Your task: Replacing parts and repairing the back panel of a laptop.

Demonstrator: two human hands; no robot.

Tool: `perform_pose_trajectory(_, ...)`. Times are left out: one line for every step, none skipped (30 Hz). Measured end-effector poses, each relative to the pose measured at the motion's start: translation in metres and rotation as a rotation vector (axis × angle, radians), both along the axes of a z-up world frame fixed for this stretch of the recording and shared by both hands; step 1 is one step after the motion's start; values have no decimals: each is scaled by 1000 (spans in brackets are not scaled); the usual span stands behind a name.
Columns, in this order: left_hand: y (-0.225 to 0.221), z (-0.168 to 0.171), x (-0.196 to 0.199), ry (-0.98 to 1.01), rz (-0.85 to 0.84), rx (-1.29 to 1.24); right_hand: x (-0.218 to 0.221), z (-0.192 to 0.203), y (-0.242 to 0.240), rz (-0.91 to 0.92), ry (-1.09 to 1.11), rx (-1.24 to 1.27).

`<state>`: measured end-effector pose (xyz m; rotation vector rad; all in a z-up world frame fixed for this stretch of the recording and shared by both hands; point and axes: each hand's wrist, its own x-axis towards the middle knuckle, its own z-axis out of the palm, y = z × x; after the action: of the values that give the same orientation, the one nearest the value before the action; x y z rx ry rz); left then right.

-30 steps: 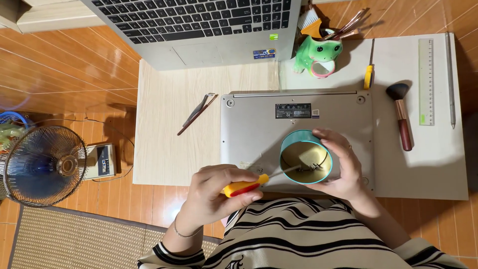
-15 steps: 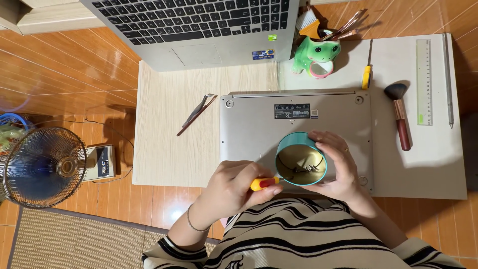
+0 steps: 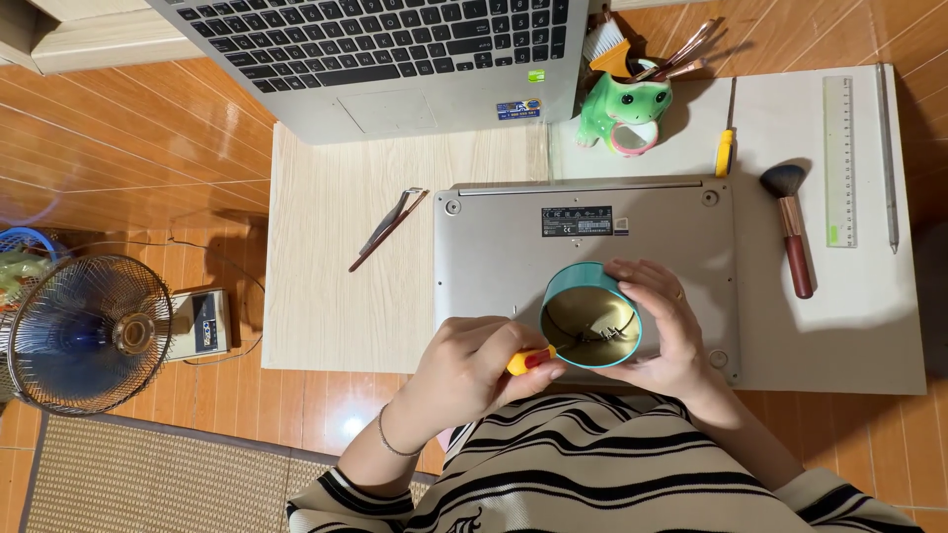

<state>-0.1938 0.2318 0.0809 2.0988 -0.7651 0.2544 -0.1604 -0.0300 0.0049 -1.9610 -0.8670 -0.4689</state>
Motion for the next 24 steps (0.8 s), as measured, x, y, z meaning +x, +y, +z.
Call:
perform_pose_trajectory(0, 0, 0, 0, 0, 0, 0, 0, 0, 0, 0, 0)
perform_pose_trajectory(0, -1, 1, 1, -1, -1, 1, 0, 0, 3, 10, 4)
perform_pose_trajectory(0, -1, 1, 2, -1, -2, 1, 0, -1, 7, 20, 7)
perform_pose_trajectory(1, -1, 1, 0, -2, -1, 1, -1, -1, 6, 18, 8)
perform_pose_trajectory(1, 0, 1, 2, -5, -24, 1, -1, -1, 2, 23, 10)
perform_pose_trajectory(2, 0, 1, 4, -9, -46, 1, -1, -1, -2, 28, 12)
perform_pose_trajectory(3, -1, 1, 2, -10, -45, 1, -1, 0, -3, 26, 13)
perform_pose_trajectory(3, -3, 0, 18, 8, -66, 1, -1, 0, 2, 33, 24)
perform_pose_trajectory(4, -5, -1, 35, 26, -87, 1, -1, 0, 7, 40, 35)
perform_pose_trajectory(5, -6, -1, 32, 26, -85, 1, -2, 0, 7, 38, 37)
perform_pose_trajectory(6, -6, -2, 45, 33, -112, 1, -3, 0, 15, 44, 44)
perform_pose_trajectory(7, -8, -3, 58, 40, -138, 1, -5, -1, 22, 50, 51)
perform_pose_trajectory(8, -8, -3, 56, 40, -137, 2, -5, 0, 21, 49, 53)
perform_pose_trajectory(8, -9, -4, 77, 56, -153, 1, -5, 0, 24, 48, 54)
perform_pose_trajectory(9, -10, -6, 97, 73, -169, 1, -5, 0, 26, 46, 55)
perform_pose_trajectory(9, -12, -7, 98, 74, -168, 1, -7, 0, 27, 46, 56)
perform_pose_trajectory(10, -13, -8, 98, 94, -195, 1, -9, 0, 30, 73, 62)
perform_pose_trajectory(11, -14, -9, 96, 115, -222, 1, -11, 0, 34, 99, 68)
perform_pose_trajectory(13, -14, -11, 94, 116, -221, 0, -16, 0, 35, 97, 68)
perform_pose_trajectory(14, -14, -12, 72, 158, -215, 0, -20, 1, 28, 159, 74)
perform_pose_trajectory(15, -14, -14, 49, 201, -208, 0, -25, 1, 20, 222, 80)
perform_pose_trajectory(17, -17, -15, 45, 200, -209, 1, -27, 3, 21, 218, 80)
perform_pose_trajectory(19, -20, -17, 57, 247, -243, 3, -30, 6, 10, 269, 74)
perform_pose_trajectory(20, -24, -18, 68, 293, -278, 4, -32, 8, 0, 319, 67)
